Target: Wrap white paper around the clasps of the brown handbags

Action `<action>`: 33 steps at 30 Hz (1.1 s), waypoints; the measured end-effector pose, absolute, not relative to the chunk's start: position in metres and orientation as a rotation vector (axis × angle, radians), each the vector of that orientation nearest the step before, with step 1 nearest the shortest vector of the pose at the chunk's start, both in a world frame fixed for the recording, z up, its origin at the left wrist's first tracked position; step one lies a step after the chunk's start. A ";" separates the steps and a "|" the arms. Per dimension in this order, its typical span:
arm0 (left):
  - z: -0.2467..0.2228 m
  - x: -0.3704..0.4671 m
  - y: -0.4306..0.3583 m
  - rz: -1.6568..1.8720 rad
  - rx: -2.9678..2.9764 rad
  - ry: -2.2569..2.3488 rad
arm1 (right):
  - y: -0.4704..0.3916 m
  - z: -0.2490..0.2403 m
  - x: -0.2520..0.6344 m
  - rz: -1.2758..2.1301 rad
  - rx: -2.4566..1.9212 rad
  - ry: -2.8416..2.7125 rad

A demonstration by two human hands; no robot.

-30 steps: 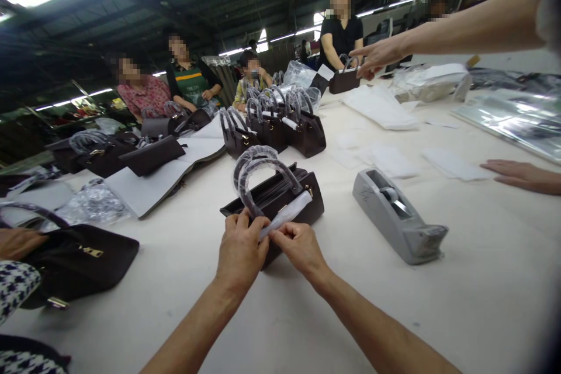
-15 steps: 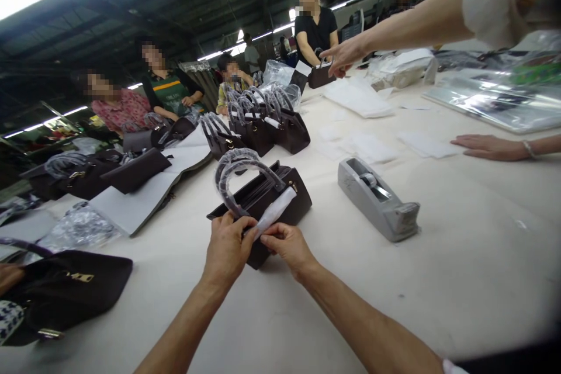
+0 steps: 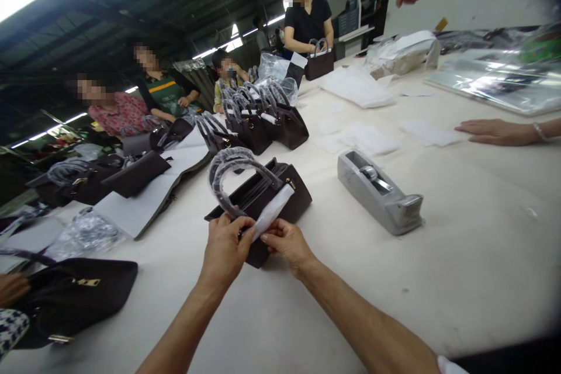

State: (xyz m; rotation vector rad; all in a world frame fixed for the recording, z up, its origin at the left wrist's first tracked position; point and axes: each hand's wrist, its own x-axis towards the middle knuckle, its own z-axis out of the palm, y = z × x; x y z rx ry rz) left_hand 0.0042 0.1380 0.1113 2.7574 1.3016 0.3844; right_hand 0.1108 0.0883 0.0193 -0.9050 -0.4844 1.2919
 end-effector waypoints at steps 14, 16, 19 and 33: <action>0.116 0.005 0.139 0.334 2.701 1.304 | 0.090 0.016 0.104 1.118 -0.907 -0.578; 0.116 0.005 0.140 0.338 2.700 1.292 | 0.091 0.016 0.101 1.079 -0.906 -0.580; 0.115 0.004 0.141 0.330 2.691 1.301 | 0.090 0.014 0.098 0.981 -0.933 -0.614; 0.114 0.007 0.138 0.405 2.585 1.371 | 0.085 0.006 0.097 0.980 -1.127 -0.585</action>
